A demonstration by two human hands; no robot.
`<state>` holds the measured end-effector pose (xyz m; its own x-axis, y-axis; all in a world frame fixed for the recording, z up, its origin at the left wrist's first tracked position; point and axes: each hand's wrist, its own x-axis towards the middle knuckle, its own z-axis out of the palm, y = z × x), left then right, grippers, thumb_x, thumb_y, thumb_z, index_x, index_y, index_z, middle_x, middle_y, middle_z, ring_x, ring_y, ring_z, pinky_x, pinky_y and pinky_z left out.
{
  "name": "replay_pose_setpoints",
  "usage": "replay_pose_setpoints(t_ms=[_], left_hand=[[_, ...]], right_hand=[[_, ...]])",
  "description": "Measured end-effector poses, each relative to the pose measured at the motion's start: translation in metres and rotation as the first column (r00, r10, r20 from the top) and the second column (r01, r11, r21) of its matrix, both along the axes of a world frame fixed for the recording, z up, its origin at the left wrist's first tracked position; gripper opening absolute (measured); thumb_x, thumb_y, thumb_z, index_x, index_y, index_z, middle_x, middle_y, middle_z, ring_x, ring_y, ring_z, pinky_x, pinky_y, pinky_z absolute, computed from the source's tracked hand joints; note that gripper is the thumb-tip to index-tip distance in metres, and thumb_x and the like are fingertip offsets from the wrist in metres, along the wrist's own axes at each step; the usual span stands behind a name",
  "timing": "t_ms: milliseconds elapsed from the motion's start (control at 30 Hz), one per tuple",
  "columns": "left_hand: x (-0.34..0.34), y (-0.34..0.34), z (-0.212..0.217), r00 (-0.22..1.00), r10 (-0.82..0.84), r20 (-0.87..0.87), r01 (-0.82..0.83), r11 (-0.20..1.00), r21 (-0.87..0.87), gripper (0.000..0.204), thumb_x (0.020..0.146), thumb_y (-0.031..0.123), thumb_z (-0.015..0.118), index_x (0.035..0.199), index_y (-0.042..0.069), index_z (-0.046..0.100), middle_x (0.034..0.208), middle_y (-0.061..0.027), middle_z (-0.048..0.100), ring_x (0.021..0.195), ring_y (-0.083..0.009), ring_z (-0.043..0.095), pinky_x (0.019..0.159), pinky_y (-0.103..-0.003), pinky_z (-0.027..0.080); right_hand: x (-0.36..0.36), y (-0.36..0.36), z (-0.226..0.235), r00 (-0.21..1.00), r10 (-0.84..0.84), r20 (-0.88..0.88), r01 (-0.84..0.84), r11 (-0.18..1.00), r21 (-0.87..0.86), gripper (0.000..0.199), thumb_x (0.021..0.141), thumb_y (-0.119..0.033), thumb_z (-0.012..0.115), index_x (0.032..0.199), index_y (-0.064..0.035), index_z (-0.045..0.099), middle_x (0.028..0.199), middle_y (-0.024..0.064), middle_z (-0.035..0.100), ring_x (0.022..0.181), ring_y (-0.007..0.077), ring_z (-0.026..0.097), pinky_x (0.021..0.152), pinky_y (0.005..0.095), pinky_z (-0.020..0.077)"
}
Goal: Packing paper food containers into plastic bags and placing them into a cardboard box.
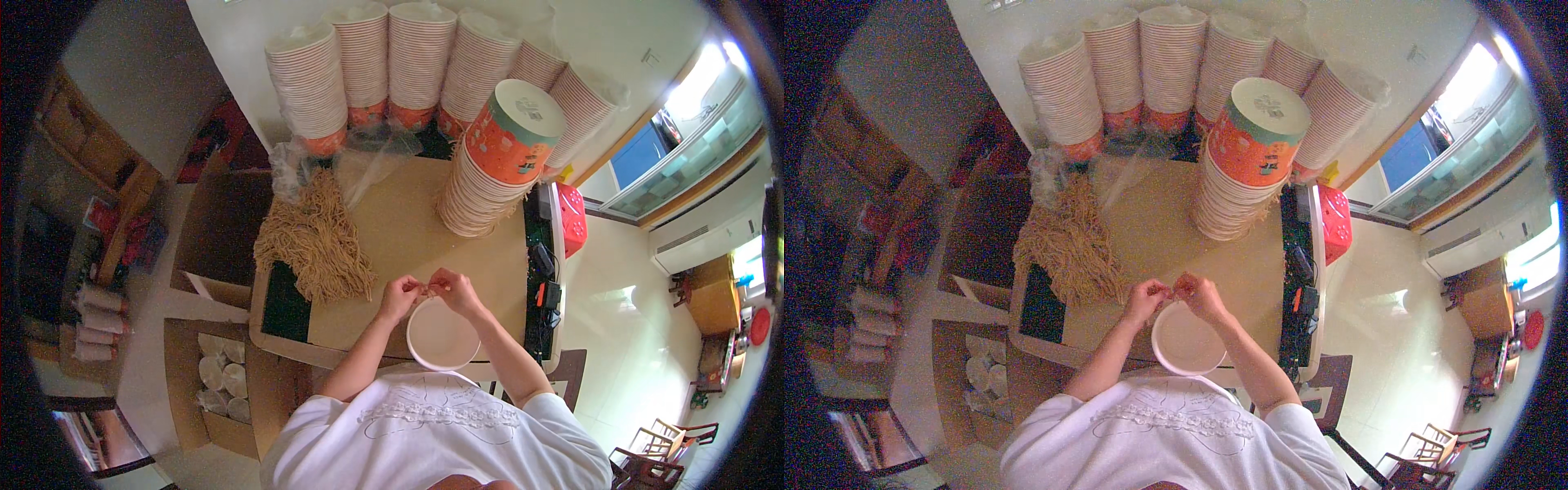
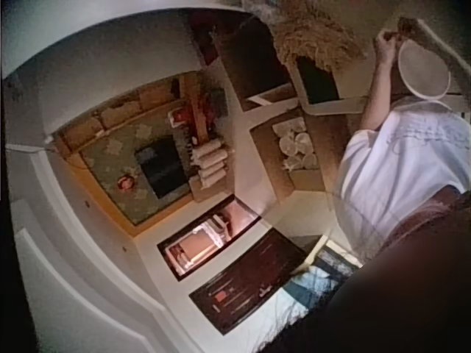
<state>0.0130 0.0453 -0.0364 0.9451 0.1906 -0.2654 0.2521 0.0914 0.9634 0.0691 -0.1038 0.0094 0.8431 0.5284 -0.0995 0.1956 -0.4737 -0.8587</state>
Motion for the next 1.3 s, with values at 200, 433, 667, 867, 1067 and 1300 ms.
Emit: replay_pose_setpoints(t_ms=[200,433,667,867,1067,1300], left_hand=[[-0.002,0.002,0.006,0.999,-0.033,-0.009,0.032,0.999,-0.036,0.003,0.078,0.004,0.057,0.075,0.003,0.057,0.068,-0.0027,0.061,0.057,-0.0060,0.053,0.048,-0.020,0.042],[-0.001,0.000,0.005,1.000,0.005,0.014,-0.004,0.997,-0.074,0.002,0.078,0.004,0.057,0.076,0.003,0.057,0.069,-0.0028,0.061,0.052,-0.0054,0.050,0.045,-0.019,0.039],[-0.003,0.001,0.017,0.996,-0.018,-0.085,-0.004,0.969,-0.247,0.008,0.080,0.011,0.057,0.082,0.004,0.061,0.070,-0.0017,0.061,0.050,-0.0041,0.046,0.043,-0.018,0.035],[-0.003,0.001,0.014,0.996,-0.031,-0.087,0.008,0.968,-0.252,0.009,0.080,0.012,0.057,0.083,0.004,0.061,0.070,-0.0007,0.061,0.051,-0.0037,0.045,0.043,-0.017,0.034],[-0.003,-0.001,0.016,0.995,-0.004,-0.098,-0.020,0.969,-0.245,0.007,0.080,0.011,0.058,0.081,0.005,0.060,0.068,0.0006,0.060,0.051,-0.0036,0.046,0.044,-0.018,0.035],[-0.005,-0.002,0.006,1.000,-0.011,-0.025,0.009,0.995,-0.098,0.007,0.079,0.010,0.059,0.080,0.004,0.059,0.067,0.0010,0.059,0.052,-0.0045,0.049,0.045,-0.019,0.038]], right_hand=[[-0.001,0.002,0.003,1.000,-0.017,0.018,0.017,0.999,0.043,0.005,0.074,-0.003,0.059,0.079,-0.0007,0.057,0.070,0.0069,0.061,0.067,0.0123,0.057,0.063,0.0272,0.0467],[0.002,0.000,-0.003,1.000,0.003,0.011,-0.003,0.999,0.049,0.005,0.074,-0.001,0.058,0.078,-0.0002,0.057,0.071,0.0058,0.061,0.068,0.0109,0.057,0.064,0.0261,0.0469],[0.001,-0.001,-0.001,1.000,0.005,0.011,-0.006,0.998,0.065,0.004,0.074,0.000,0.057,0.078,0.0007,0.057,0.070,0.0054,0.060,0.068,0.0105,0.056,0.065,0.0260,0.0470],[0.001,0.000,0.002,1.000,0.016,0.008,-0.016,0.999,0.039,0.004,0.076,-0.002,0.057,0.079,0.0001,0.058,0.072,0.0060,0.060,0.068,0.0108,0.056,0.064,0.0259,0.0469],[0.000,-0.002,0.006,0.997,0.003,-0.083,-0.004,1.000,-0.007,0.007,0.076,-0.007,0.058,0.080,-0.0011,0.060,0.073,0.0071,0.062,0.070,0.0120,0.058,0.063,0.0266,0.0470],[-0.001,0.000,0.004,1.000,0.002,-0.015,-0.002,1.000,-0.003,0.010,0.075,-0.010,0.060,0.080,-0.0014,0.060,0.071,0.0078,0.063,0.066,0.0135,0.058,0.061,0.0280,0.0471]])
